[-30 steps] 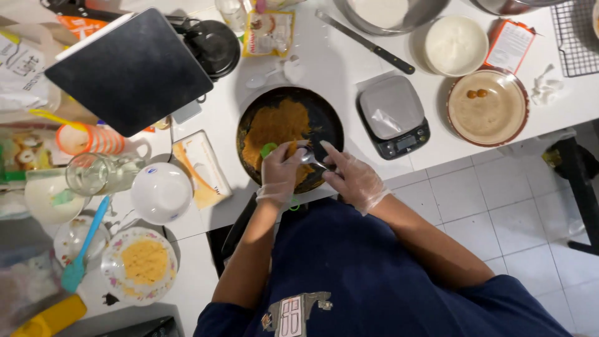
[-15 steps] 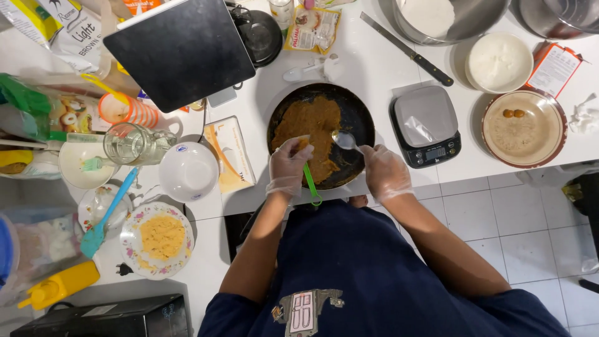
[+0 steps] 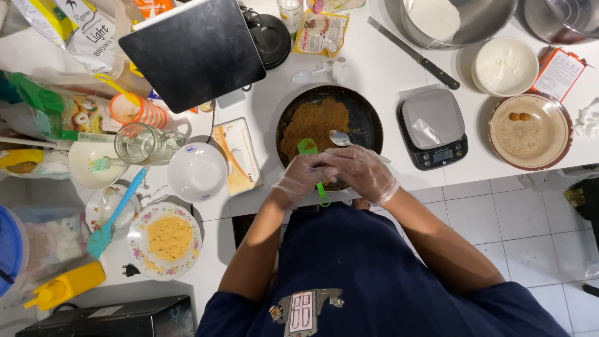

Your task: The person scoops a thick orange paste from a pan using a spoon and a spatula, weighs small portions on a digital scale, and rolls them into balls by hand. The finished balls are placed on a plate.

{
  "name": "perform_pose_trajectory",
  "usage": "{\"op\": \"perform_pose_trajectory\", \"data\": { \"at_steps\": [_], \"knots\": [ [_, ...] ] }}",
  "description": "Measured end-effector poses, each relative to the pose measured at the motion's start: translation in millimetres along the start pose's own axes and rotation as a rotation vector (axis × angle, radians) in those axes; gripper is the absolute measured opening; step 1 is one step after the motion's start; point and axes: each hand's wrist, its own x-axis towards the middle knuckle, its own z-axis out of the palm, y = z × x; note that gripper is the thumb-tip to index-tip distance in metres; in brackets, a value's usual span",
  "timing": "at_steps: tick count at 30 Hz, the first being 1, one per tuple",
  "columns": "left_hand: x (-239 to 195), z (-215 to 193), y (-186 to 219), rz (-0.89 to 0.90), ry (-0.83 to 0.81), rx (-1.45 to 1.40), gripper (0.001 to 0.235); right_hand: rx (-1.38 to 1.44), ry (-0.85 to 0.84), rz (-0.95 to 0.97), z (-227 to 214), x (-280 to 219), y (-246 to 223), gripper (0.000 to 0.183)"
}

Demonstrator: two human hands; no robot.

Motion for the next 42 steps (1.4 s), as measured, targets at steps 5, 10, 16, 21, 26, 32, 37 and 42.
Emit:
{"op": "perform_pose_trajectory", "data": {
  "at_steps": [5, 10, 16, 21, 26, 32, 37, 42],
  "knots": [
    [-2, -1, 15, -0.02, -0.016, 0.173, 0.029, 0.008, 0.03, 0.116, 8, -15, 9, 0.017],
    [19, -39, -11, 0.095, 0.106, 0.562, 0.038, -0.006, 0.046, 0.223, 22, -25, 24, 0.016],
    [46, -105, 87, 0.651, 0.562, 1.564, 0.073, 0.02, 0.069, 0.328, 9, -12, 10, 0.014],
    [85, -165, 100, 0.86, 0.617, 1.895, 0.099, 0.06, 0.096, 0.433, 2, -15, 6, 0.01],
    [94, -174, 101, 0.766, 0.342, 2.155, 0.095, 0.087, 0.145, 0.472, 1, -23, 6, 0.01],
    [87, -163, 110, 0.95, 0.349, 2.167, 0.087, 0.09, 0.178, 0.477, -1, -16, -1, 0.012],
    [90, -149, 92, 1.272, 0.443, 1.92, 0.06, 0.083, 0.188, 0.463, 4, -16, 1, 0.01],
    [86, -155, 88, 1.24, 0.431, 1.95, 0.066, 0.112, 0.17, 0.46, 7, -17, 2, 0.01]
  ]
}}
